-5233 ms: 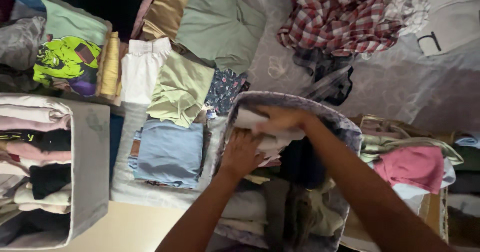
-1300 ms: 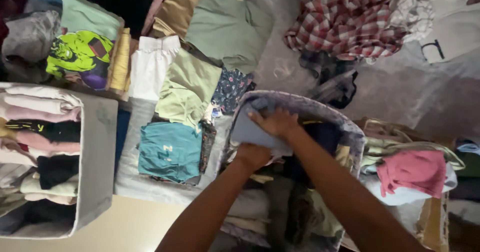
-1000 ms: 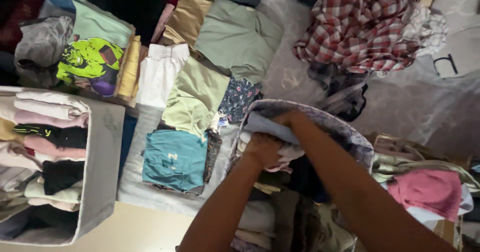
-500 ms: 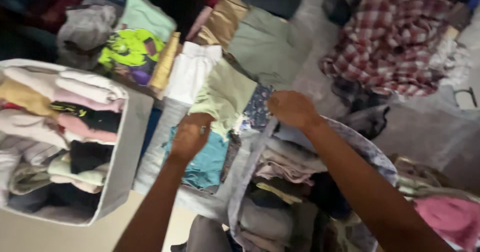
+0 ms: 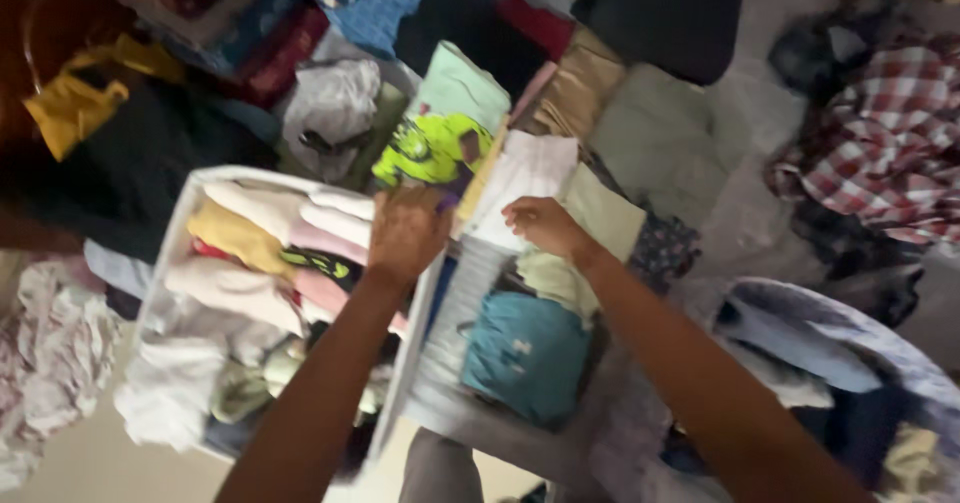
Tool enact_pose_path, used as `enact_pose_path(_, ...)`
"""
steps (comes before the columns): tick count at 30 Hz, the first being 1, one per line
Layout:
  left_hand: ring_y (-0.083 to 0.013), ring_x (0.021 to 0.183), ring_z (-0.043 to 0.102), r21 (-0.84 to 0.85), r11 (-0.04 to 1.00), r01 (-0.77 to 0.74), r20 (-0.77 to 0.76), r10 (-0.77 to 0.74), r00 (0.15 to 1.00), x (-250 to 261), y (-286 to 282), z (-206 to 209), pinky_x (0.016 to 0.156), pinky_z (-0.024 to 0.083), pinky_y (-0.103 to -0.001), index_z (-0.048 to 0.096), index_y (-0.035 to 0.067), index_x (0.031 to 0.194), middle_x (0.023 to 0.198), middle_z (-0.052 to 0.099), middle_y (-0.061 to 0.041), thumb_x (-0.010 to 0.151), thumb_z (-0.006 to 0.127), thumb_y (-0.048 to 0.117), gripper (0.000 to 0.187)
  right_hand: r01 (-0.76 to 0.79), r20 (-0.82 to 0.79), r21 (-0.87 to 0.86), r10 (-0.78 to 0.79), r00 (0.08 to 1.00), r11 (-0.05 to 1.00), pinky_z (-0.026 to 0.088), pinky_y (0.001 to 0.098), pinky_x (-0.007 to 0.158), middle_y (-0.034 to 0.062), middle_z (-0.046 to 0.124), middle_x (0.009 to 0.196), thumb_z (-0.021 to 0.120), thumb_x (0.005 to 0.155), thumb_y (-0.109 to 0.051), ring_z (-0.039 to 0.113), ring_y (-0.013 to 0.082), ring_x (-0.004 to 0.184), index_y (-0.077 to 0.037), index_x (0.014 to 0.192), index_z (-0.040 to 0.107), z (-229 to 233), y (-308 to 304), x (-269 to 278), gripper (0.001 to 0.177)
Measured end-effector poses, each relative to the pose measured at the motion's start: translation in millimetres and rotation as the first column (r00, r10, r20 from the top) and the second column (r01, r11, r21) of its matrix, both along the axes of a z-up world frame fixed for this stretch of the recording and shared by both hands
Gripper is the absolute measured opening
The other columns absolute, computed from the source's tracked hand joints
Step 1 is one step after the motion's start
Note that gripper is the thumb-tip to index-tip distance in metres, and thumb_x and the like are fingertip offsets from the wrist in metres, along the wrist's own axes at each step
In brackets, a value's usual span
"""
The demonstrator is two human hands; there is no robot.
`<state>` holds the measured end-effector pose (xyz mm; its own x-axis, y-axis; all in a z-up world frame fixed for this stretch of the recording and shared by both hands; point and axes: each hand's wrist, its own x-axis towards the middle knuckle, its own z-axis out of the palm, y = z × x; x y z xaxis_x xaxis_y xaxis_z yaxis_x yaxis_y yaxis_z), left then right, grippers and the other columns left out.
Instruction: The person folds various garments by hand and places them into fabric storage bins. They handle shirts, shorts, and patterned items, folding each piece and stacking them neatly in the bins.
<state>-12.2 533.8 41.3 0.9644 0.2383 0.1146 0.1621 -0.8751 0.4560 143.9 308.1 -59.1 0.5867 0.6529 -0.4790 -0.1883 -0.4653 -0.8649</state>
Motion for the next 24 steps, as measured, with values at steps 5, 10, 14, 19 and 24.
enact_pose_path(5, -0.0468, 0.123, 0.049, -0.19, 0.978, -0.088, -0.061, 0.078, 0.995, 87, 22, 14, 0.1, 0.049, -0.053, 0.05, 0.006, 0.14, 0.136, 0.049, -0.026, 0.078, 0.081, 0.029, 0.073, 0.586, -0.444, 0.208, -0.458, 0.77, 0.783, 0.058, 0.0319, 0.089, -0.0006, 0.068, 0.101, 0.049, 0.096, 0.0, 0.067, 0.0126, 0.093, -0.003, 0.132, 0.06, -76, 77, -1, 0.037)
enact_pose_path(10, -0.0501, 0.132, 0.038, -0.114, 0.962, -0.247, -0.396, 0.184, 0.9, 129, 27, 13, 0.097, 0.048, -0.059, 0.027, 0.011, 0.153, 0.147, 0.031, -0.025, 0.072, 0.087, 0.04, 0.105, 0.67, -0.471, 0.273, -0.511, 0.719, 0.69, 0.051, 0.0386, 0.063, 0.0024, 0.052, 0.078, 0.044, 0.099, 0.0, 0.051, 0.0187, 0.066, -0.002, 0.127, 0.055, -103, 120, -16, 0.029)
enact_pose_path(14, -0.0505, 0.133, 0.042, -0.088, 0.963, -0.256, -0.403, 0.201, 0.893, 136, 62, -13, 0.099, 0.051, -0.053, 0.032, 0.013, 0.152, 0.15, 0.032, -0.026, 0.069, 0.088, 0.033, 0.102, 0.682, -0.415, 0.306, -0.551, 0.724, 0.664, 0.055, 0.0381, 0.065, 0.0013, 0.061, 0.091, 0.054, 0.099, 0.001, 0.059, 0.0151, 0.079, 0.003, 0.122, 0.057, -96, 133, -27, 0.023)
enact_pose_path(19, -0.0504, 0.125, 0.048, -0.011, 0.977, -0.211, -0.251, 0.201, 0.947, 136, 106, -70, 0.105, 0.046, -0.054, 0.025, 0.003, 0.154, 0.142, 0.042, -0.03, 0.066, 0.088, 0.028, 0.111, 0.796, -0.353, 0.225, -0.714, 0.604, 0.562, 0.058, 0.0336, 0.063, 0.0051, 0.064, 0.089, 0.056, 0.09, 0.001, 0.066, 0.0183, 0.077, -0.016, 0.131, 0.051, -67, 153, -26, 0.045)
enact_pose_path(24, -0.0443, 0.133, 0.054, -0.296, 0.91, -0.289, -0.403, 0.156, 0.902, 134, 185, -116, 0.109, 0.047, -0.048, 0.029, 0.007, 0.156, 0.142, 0.055, -0.027, 0.067, 0.083, 0.031, 0.107, 0.357, 0.007, 0.411, -0.394, 0.919, 0.839, 0.048, 0.0296, 0.083, 0.0063, 0.07, 0.11, 0.049, 0.089, 0.005, 0.064, 0.0211, 0.097, -0.005, 0.138, 0.06, -29, 187, -23, 0.051)
